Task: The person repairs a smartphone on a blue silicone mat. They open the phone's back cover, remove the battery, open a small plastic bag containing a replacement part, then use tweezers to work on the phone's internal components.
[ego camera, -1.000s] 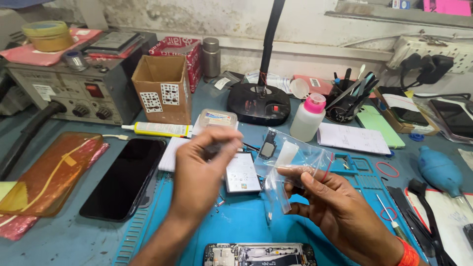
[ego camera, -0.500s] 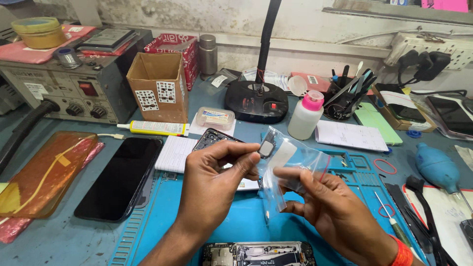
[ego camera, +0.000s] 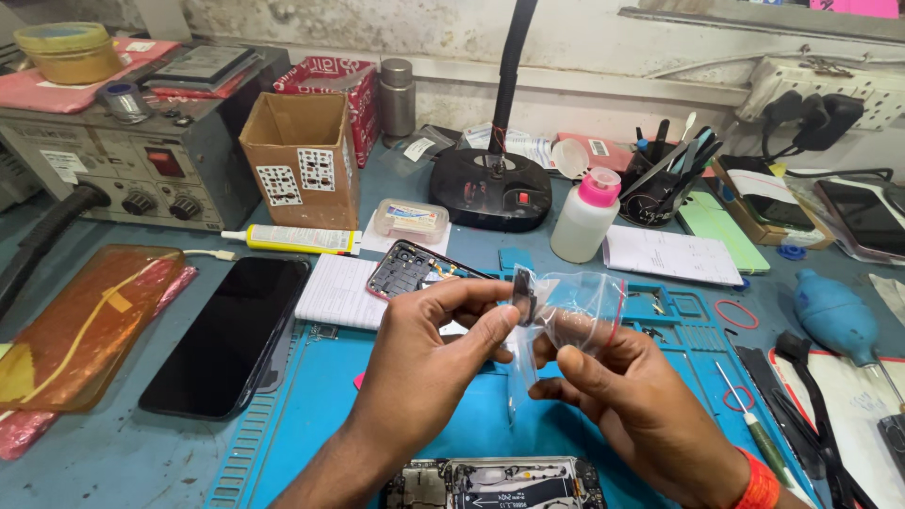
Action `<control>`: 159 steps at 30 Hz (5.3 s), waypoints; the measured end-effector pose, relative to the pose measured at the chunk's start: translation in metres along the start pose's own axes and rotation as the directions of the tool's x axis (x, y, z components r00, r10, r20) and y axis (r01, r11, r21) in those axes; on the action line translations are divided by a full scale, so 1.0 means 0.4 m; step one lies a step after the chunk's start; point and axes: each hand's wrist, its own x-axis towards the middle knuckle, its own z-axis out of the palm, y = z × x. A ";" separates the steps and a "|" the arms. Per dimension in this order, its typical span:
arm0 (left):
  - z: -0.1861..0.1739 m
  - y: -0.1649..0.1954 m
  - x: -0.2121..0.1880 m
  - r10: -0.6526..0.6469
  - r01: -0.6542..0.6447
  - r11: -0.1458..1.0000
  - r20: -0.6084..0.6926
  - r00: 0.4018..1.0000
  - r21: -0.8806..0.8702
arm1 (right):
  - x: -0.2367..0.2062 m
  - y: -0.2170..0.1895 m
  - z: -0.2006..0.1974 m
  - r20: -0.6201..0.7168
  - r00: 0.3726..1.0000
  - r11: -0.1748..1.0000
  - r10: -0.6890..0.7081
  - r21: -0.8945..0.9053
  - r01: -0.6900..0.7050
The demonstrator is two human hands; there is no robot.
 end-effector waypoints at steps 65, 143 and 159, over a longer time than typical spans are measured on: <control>0.010 0.023 -0.029 0.099 -0.139 0.950 0.154 0.983 0.279 | -0.005 -0.050 0.012 -0.026 0.996 0.991 -0.083 -0.110 0.080; 0.010 -0.009 -0.011 0.090 -0.089 0.973 -0.007 0.996 -0.213 | 0.003 -0.067 -0.030 0.135 0.983 0.988 0.127 -0.107 -0.113; 0.012 -0.017 -0.014 0.021 -0.011 0.980 0.051 0.998 -0.200 | 0.015 -0.050 -0.043 0.052 0.999 0.979 0.004 -0.206 0.007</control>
